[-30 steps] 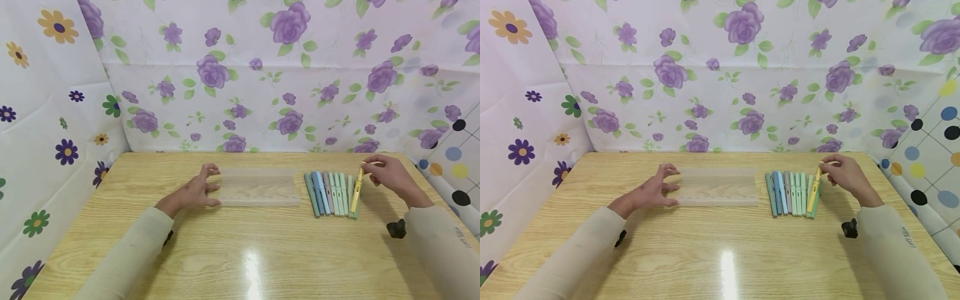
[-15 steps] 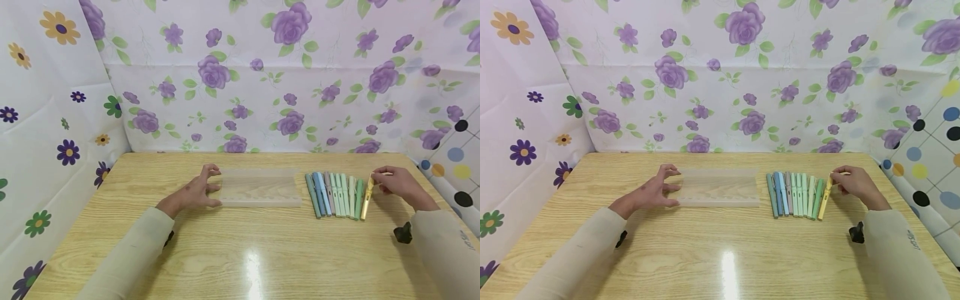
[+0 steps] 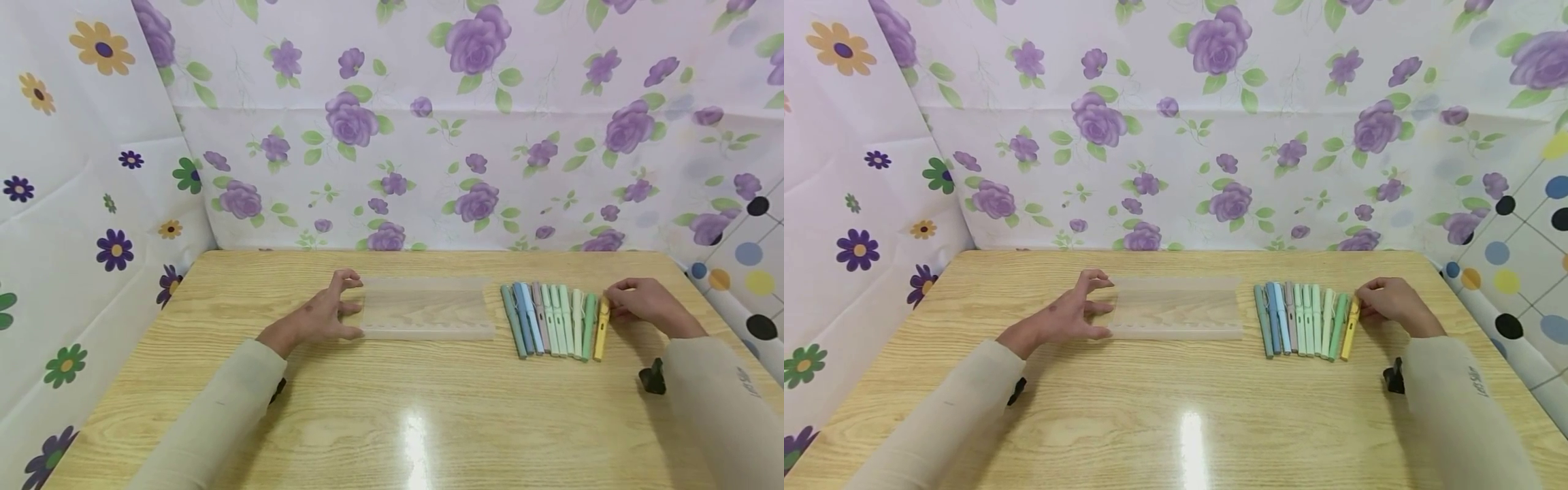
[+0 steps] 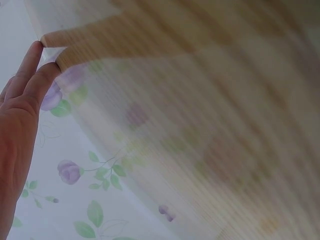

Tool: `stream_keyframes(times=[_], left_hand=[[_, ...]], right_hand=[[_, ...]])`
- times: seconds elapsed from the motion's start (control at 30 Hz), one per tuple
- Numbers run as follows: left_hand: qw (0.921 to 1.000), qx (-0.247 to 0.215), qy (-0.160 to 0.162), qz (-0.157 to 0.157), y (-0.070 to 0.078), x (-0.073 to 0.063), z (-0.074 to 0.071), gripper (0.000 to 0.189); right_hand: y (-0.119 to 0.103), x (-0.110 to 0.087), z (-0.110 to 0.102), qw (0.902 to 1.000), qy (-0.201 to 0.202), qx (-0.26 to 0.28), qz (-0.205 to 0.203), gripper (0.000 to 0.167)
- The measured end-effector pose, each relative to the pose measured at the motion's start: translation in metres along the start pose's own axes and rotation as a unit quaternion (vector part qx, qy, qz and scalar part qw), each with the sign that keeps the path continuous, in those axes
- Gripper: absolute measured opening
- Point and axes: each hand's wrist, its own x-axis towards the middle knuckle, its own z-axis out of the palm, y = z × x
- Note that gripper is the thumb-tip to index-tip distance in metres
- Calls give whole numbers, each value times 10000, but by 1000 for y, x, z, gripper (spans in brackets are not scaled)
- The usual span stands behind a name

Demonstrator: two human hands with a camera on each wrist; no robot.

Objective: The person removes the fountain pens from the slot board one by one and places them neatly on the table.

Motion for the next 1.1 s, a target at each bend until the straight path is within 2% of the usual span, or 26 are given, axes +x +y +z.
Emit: stream_keyframes(times=[0.4, 0.67, 0.9, 1.1], left_hand=[[9999, -57, 3, -152, 0, 0, 0, 89], [9997, -125, 4, -199, -2, 1, -1, 87], [9998, -71, 66, -195, -5, -1, -1, 88], [9997, 1, -17, -225, -5, -3, -4, 92]], right_hand=[[-6, -6, 3, 9980, -257, 482, 307, 57], [-4, -6, 4, 9975, -431, 529, 205, 57], [-9, -7, 3, 9988, -141, 455, 63, 62], [-24, -12, 4, 9989, 113, 223, -398, 66]])
